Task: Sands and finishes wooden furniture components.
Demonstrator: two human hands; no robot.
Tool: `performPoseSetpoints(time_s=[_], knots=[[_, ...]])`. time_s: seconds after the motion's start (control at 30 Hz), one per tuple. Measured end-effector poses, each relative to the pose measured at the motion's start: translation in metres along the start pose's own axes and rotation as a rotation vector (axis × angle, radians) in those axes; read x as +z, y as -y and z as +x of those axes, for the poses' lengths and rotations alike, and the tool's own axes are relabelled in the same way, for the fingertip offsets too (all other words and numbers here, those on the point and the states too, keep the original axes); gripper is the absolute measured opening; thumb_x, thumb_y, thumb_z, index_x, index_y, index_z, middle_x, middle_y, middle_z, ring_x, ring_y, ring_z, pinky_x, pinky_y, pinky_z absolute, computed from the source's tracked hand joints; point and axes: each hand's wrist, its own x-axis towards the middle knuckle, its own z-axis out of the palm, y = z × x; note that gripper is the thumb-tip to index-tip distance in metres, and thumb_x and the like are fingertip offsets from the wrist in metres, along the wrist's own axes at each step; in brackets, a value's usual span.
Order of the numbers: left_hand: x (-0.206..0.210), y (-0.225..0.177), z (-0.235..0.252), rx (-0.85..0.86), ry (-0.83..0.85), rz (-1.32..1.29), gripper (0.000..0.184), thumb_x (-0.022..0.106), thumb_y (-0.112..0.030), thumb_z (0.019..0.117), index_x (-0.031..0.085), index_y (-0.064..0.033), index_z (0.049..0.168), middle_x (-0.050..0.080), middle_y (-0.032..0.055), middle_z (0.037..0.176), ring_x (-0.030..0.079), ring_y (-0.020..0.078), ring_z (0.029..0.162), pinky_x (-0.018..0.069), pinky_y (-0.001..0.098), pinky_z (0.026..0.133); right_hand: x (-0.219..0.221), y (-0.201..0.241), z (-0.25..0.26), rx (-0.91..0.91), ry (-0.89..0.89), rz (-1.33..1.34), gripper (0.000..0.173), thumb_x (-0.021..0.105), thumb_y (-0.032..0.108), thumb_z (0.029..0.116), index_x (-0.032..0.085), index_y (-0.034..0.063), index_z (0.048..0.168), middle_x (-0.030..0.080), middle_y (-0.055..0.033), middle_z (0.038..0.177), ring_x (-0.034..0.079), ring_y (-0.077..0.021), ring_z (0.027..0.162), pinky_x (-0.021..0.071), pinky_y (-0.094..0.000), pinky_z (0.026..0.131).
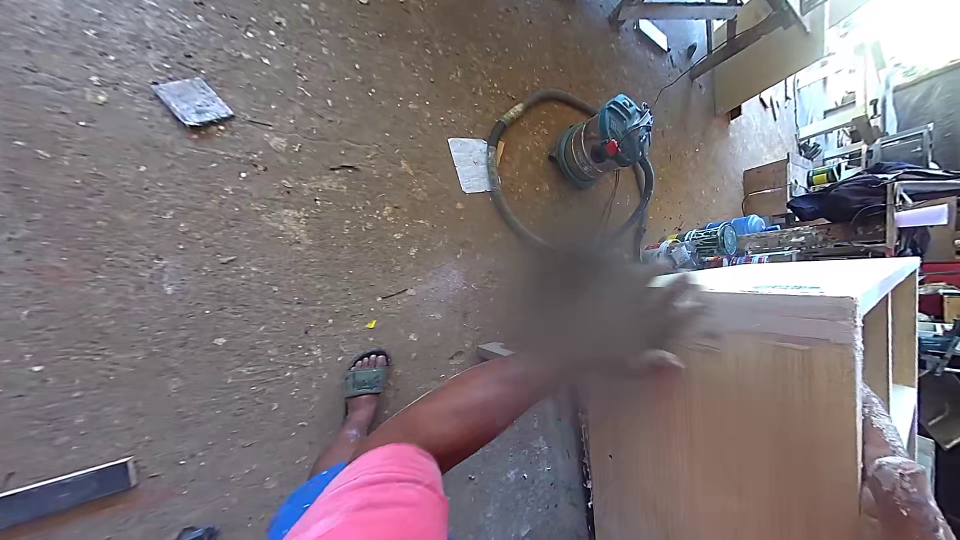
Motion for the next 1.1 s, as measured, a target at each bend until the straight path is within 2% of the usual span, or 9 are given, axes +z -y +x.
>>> performPoseSetpoints(time_s=[0.1, 0.17, 0.27, 0.43, 0.57, 0.67, 0.83, 1.0, 1.1], knots=[[0.001, -0.012, 0.041, 0.191, -0.01, -0.128, 0.081, 0.009, -0.066, 0.1024, 0.056, -0.0178, 0.148, 0.045, 0.0025, 0.16, 0.024, 0.0247, 0.155, 0.0063, 0.0495, 0.127, 0.001, 0.002, -0.003, 0.022, -0.011, 0.008, 0.096, 0.038, 0.067, 0.1002, 0.018, -0.0087, 0.156, 0.038, -0.0002, 0.161, 0.036, 0.0001, 0.145, 0.0318, -0.024, 0.122], [-0.004, 0.011, -0.006, 0.076, 0.11, -0.066, 0.08, 0.009, -0.065, 0.1035, 0.053, -0.0161, 0.149, 0.042, 0.0034, 0.162, 0.023, 0.0245, 0.156, 0.0089, 0.0504, 0.129, 0.002, 0.003, -0.001, 0.015, -0.01, 0.018, 0.097, 0.039, 0.067, 0.0999, 0.018, -0.0091, 0.156, 0.039, -0.0019, 0.161, 0.037, -0.001, 0.145, 0.0329, -0.0244, 0.121], [-0.02, 0.032, -0.074, -0.132, 0.251, 0.057, 0.084, 0.016, -0.064, 0.1035, 0.055, -0.0035, 0.145, 0.041, 0.0182, 0.16, 0.028, 0.037, 0.154, 0.0168, 0.0537, 0.126, 0.003, 0.004, -0.002, -0.004, 0.004, 0.005, 0.097, 0.038, 0.066, 0.1012, 0.017, -0.0116, 0.156, 0.036, -0.0083, 0.162, 0.036, -0.0038, 0.146, 0.0329, -0.0257, 0.121], [-0.001, -0.007, 0.022, 0.148, 0.026, -0.009, 0.074, 0.013, -0.065, 0.1038, 0.053, -0.0222, 0.15, 0.044, -0.0009, 0.161, 0.021, 0.022, 0.156, -0.0002, 0.0521, 0.126, 0.002, 0.002, 0.002, 0.008, 0.003, 0.055, 0.094, 0.039, 0.067, 0.1002, 0.02, -0.005, 0.158, 0.036, -0.0019, 0.162, 0.035, -0.0037, 0.147, 0.0314, -0.026, 0.122], [-0.007, 0.015, -0.01, 0.154, 0.143, 0.01, 0.073, 0.012, -0.06, 0.1058, 0.054, -0.0182, 0.148, 0.044, 0.0006, 0.16, 0.023, 0.0213, 0.156, 0.0039, 0.0527, 0.128, 0.003, 0.003, 0.003, 0.009, -0.001, 0.048, 0.097, 0.039, 0.069, 0.0991, 0.021, -0.0066, 0.157, 0.038, -0.0042, 0.161, 0.037, -0.0046, 0.146, 0.0338, -0.0263, 0.121], [-0.011, 0.042, -0.06, 0.086, 0.212, 0.09, 0.072, 0.019, -0.062, 0.1055, 0.052, -0.0158, 0.15, 0.038, 0.005, 0.164, 0.017, 0.0222, 0.158, -0.0034, 0.0529, 0.127, 0.004, 0.004, 0.002, -0.015, 0.008, 0.014, 0.097, 0.037, 0.067, 0.1009, 0.018, -0.0101, 0.156, 0.035, -0.0085, 0.163, 0.035, -0.0052, 0.147, 0.0329, -0.0256, 0.122], [-0.01, -0.019, 0.051, 0.242, 0.063, -0.03, 0.075, 0.014, -0.067, 0.1024, 0.056, -0.0232, 0.148, 0.046, -0.0026, 0.159, 0.023, 0.023, 0.155, -0.0008, 0.0559, 0.124, 0.002, 0.0, 0.004, -0.02, 0.009, 0.017, 0.096, 0.036, 0.067, 0.101, 0.02, -0.0094, 0.156, 0.034, -0.0079, 0.163, 0.034, -0.006, 0.148, 0.0298, -0.0268, 0.123], [-0.003, -0.001, -0.012, 0.138, 0.122, 0.019, 0.073, 0.017, -0.064, 0.1047, 0.051, -0.0182, 0.151, 0.041, 0.0012, 0.162, 0.017, 0.0207, 0.158, -0.0076, 0.0558, 0.126, 0.0, 0.001, -0.002, 0.007, 0.01, 0.027, 0.096, 0.039, 0.068, 0.0997, 0.021, -0.0072, 0.157, 0.036, -0.0079, 0.162, 0.038, -0.0067, 0.146, 0.0343, -0.027, 0.121], [-0.002, -0.016, 0.016, 0.138, 0.039, 0.036, 0.073, 0.017, -0.065, 0.1043, 0.051, -0.0191, 0.15, 0.039, -0.0003, 0.163, 0.016, 0.0185, 0.157, -0.0079, 0.0525, 0.125, -0.003, -0.004, 0.0, -0.048, 0.017, -0.044, 0.097, 0.034, 0.068, 0.1012, 0.023, -0.0108, 0.156, 0.035, -0.0149, 0.162, 0.036, -0.0084, 0.147, 0.0332, -0.0269, 0.122]])
